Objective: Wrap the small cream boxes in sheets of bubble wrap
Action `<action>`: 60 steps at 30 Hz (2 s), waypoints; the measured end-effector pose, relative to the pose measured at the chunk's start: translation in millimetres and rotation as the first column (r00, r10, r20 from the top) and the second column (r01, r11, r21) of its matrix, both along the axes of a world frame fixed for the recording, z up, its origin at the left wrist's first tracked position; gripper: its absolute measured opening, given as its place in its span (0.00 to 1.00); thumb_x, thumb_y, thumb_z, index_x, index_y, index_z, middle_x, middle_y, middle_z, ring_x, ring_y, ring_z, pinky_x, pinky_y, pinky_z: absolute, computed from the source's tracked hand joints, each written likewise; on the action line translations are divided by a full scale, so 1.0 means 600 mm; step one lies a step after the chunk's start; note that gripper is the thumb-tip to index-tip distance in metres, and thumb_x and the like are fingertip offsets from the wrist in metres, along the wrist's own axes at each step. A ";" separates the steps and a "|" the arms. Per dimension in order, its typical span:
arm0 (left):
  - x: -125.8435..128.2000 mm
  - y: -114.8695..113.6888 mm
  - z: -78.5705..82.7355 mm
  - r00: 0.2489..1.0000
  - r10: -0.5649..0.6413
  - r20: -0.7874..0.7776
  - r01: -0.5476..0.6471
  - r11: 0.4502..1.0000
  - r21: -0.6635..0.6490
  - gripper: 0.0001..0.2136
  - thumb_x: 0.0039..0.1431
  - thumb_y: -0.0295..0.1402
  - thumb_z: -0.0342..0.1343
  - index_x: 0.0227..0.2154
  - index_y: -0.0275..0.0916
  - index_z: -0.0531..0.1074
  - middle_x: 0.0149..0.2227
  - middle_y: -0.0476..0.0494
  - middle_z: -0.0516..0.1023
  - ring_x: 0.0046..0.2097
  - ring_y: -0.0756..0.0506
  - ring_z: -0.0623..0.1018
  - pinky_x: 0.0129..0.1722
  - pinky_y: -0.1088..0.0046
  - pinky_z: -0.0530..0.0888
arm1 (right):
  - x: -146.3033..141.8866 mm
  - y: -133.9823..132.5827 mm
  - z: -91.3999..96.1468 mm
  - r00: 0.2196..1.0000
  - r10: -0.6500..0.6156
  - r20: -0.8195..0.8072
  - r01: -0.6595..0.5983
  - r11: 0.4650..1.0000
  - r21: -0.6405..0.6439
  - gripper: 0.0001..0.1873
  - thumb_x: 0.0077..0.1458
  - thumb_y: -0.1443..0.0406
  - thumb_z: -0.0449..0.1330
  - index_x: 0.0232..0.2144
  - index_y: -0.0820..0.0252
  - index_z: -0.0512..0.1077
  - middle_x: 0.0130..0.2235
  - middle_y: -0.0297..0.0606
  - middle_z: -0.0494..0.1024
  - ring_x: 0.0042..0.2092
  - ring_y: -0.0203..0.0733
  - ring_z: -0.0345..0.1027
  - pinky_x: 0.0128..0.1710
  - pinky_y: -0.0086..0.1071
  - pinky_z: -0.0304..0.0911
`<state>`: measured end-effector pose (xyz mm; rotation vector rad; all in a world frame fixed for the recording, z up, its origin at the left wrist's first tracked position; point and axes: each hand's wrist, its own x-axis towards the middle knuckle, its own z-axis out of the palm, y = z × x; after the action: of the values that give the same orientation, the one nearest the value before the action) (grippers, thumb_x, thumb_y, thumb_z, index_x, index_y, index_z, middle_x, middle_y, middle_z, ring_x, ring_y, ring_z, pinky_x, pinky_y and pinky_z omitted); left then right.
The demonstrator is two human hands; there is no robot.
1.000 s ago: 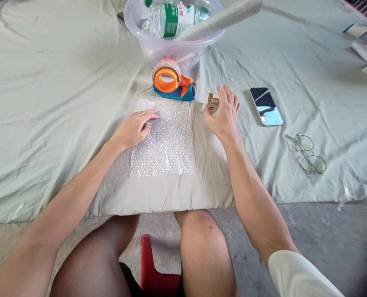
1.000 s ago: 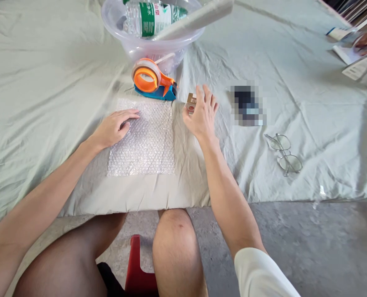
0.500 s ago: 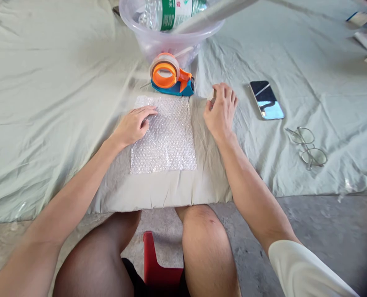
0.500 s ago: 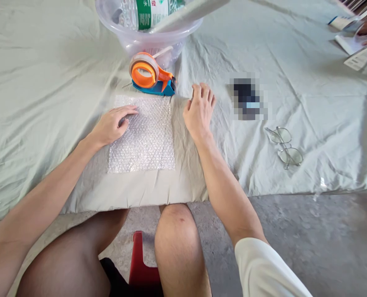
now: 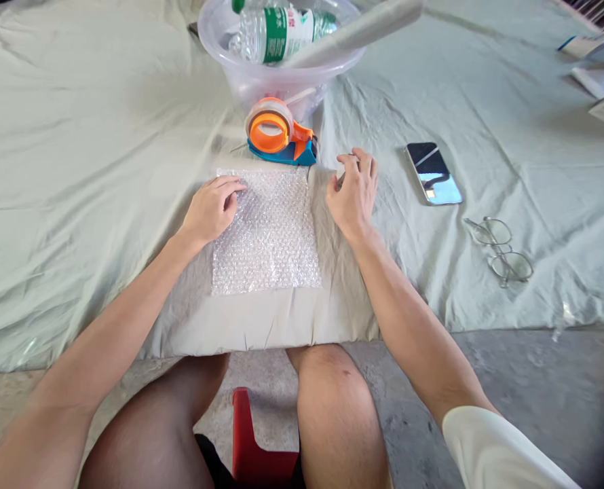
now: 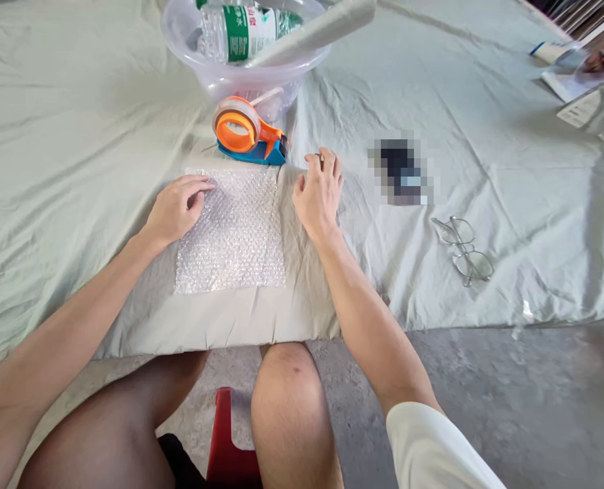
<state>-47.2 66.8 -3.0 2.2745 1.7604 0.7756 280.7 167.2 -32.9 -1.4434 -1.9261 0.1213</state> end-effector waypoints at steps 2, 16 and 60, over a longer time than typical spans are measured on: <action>-0.002 0.001 -0.002 1.000 0.005 0.012 -0.005 1.000 -0.004 0.23 0.75 0.29 0.48 0.60 0.41 0.85 0.70 0.40 0.84 0.71 0.35 0.82 0.77 0.50 0.74 | -0.003 -0.007 0.013 0.998 -0.034 0.049 0.034 0.999 -0.010 0.24 0.67 0.70 0.59 0.64 0.55 0.73 0.69 0.49 0.77 0.72 0.63 0.67 0.73 0.68 0.63; -0.006 0.004 -0.007 1.000 -0.010 0.025 0.010 1.000 0.002 0.22 0.74 0.28 0.49 0.60 0.42 0.85 0.69 0.41 0.84 0.70 0.35 0.82 0.77 0.50 0.74 | -0.012 -0.001 0.012 0.969 0.194 -0.153 -0.191 0.981 0.038 0.10 0.75 0.63 0.57 0.40 0.49 0.77 0.45 0.42 0.85 0.53 0.55 0.78 0.60 0.53 0.75; 0.003 -0.002 0.001 1.000 0.001 0.023 -0.002 1.000 0.011 0.22 0.74 0.28 0.48 0.59 0.41 0.85 0.68 0.37 0.85 0.69 0.33 0.83 0.74 0.47 0.76 | -0.018 -0.018 0.026 0.986 0.107 -0.130 -0.113 0.993 -0.039 0.27 0.81 0.41 0.50 0.40 0.51 0.74 0.46 0.48 0.84 0.49 0.55 0.78 0.56 0.52 0.73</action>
<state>-45.6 65.4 -2.4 2.2629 1.7526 0.8104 270.0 156.4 -17.2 -1.3253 -1.9085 0.3044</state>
